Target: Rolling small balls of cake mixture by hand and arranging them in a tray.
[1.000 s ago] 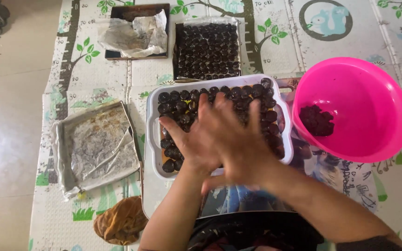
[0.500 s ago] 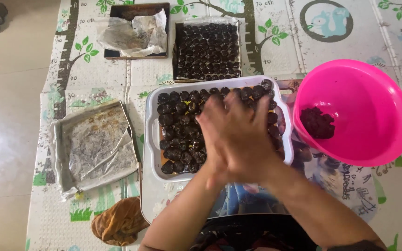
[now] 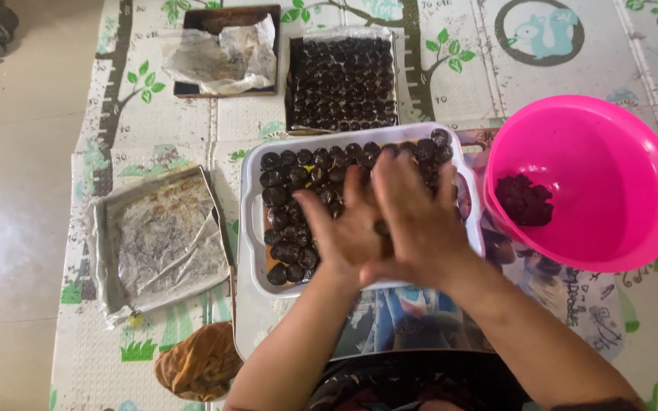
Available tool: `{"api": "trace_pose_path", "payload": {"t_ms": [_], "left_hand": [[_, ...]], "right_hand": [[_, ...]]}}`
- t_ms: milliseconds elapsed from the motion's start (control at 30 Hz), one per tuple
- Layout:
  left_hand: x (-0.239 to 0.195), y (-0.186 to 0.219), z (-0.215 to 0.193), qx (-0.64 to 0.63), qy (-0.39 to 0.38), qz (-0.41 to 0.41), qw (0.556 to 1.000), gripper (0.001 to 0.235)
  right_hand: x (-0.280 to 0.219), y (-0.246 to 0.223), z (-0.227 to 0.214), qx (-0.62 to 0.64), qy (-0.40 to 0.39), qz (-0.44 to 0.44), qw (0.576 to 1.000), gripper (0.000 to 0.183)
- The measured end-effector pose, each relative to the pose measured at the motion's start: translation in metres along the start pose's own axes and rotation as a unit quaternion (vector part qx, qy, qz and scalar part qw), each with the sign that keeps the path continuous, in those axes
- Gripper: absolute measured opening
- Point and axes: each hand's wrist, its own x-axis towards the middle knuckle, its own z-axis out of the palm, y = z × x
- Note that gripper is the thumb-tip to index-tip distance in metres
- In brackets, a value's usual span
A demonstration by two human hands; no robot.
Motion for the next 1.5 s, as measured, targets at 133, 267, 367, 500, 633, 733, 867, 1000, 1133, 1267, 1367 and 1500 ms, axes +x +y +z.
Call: {"api": "trace_pose_path", "payload": {"t_ms": [133,267,367,500,633,733,867,1000,1133,1267,1367,1500], "left_hand": [[0.002,-0.004,0.000,-0.019,-0.135,-0.026,0.990,0.092],[0.004,-0.002,0.001,-0.034,-0.302,-0.061,0.951,0.094],[0.003,-0.004,-0.002,-0.009,-0.355,-0.086,0.931,0.094],[0.030,-0.001,0.000,-0.195,-0.317,-0.320,0.871,0.035],[0.045,0.048,0.044,0.295,-0.176,-0.048,0.938,0.069],[0.056,0.065,0.025,0.367,-0.156,-0.070,0.914,0.078],[0.084,0.062,-0.035,0.352,-0.167,-0.044,0.920,0.083],[0.061,0.067,-0.007,0.380,-0.138,-0.030,0.914,0.084],[0.069,0.078,-0.032,0.484,-0.060,-0.008,0.873,0.061],[0.074,0.078,-0.037,0.485,-0.044,0.032,0.873,0.035],[0.071,0.073,-0.032,0.496,-0.030,0.041,0.867,0.032],[0.066,0.068,-0.023,0.500,-0.028,0.051,0.864,0.041]], "right_hand": [[0.003,-0.020,-0.004,0.024,0.104,-0.035,0.994,0.129],[-0.013,-0.012,0.011,0.054,0.057,-0.117,0.990,0.130],[0.015,0.016,-0.004,0.048,0.056,0.031,0.997,0.133],[0.042,0.034,-0.021,-0.015,0.107,0.071,0.992,0.130],[0.055,0.059,-0.002,0.066,0.179,0.020,0.982,0.100],[0.061,0.081,0.036,0.113,0.177,-0.012,0.978,0.083],[0.070,0.103,0.075,0.126,0.244,-0.040,0.961,0.053],[0.074,0.101,0.081,0.165,0.309,-0.050,0.935,0.043],[0.071,0.098,0.079,0.121,0.325,-0.060,0.936,0.043],[0.069,0.095,0.080,0.133,0.315,-0.071,0.937,0.047],[0.068,0.093,0.085,0.131,0.343,-0.085,0.926,0.044],[0.068,0.095,0.081,0.151,0.351,-0.087,0.920,0.039]]}}
